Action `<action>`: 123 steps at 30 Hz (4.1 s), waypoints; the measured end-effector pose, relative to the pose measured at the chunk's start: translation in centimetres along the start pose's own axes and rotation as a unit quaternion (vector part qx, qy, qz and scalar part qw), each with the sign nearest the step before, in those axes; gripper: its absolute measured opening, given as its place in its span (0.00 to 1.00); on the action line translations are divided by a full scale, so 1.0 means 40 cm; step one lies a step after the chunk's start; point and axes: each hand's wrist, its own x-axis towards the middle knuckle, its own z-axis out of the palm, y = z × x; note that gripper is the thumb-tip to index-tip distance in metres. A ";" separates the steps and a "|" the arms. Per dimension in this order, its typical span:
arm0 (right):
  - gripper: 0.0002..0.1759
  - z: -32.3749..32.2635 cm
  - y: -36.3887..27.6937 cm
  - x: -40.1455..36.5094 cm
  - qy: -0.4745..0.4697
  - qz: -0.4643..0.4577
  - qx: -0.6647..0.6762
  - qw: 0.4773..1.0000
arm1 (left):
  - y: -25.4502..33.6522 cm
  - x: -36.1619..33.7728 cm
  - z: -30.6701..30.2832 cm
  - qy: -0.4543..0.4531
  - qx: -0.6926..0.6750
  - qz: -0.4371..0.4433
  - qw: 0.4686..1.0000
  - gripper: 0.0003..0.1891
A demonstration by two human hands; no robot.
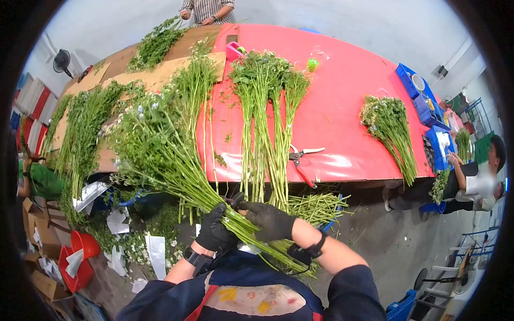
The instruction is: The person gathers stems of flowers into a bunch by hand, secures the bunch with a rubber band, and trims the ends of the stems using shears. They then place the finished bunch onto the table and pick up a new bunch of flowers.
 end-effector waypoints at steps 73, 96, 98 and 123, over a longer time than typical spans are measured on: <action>0.29 0.025 -0.227 -0.161 0.180 0.226 0.053 0.956 | -0.094 -0.039 0.041 -0.190 0.320 0.080 0.925 0.18; 0.31 0.094 -0.223 -0.123 0.184 0.161 -0.194 0.950 | -0.087 -0.097 0.119 -0.025 0.168 0.035 0.985 0.16; 0.31 0.104 -0.230 -0.107 0.176 0.161 -0.171 0.956 | -0.079 -0.091 0.097 -0.041 0.081 -0.007 0.996 0.16; 0.38 -0.216 0.723 0.279 0.117 0.623 -0.255 0.730 | 0.264 -0.036 -0.207 0.088 -0.018 0.100 0.991 0.29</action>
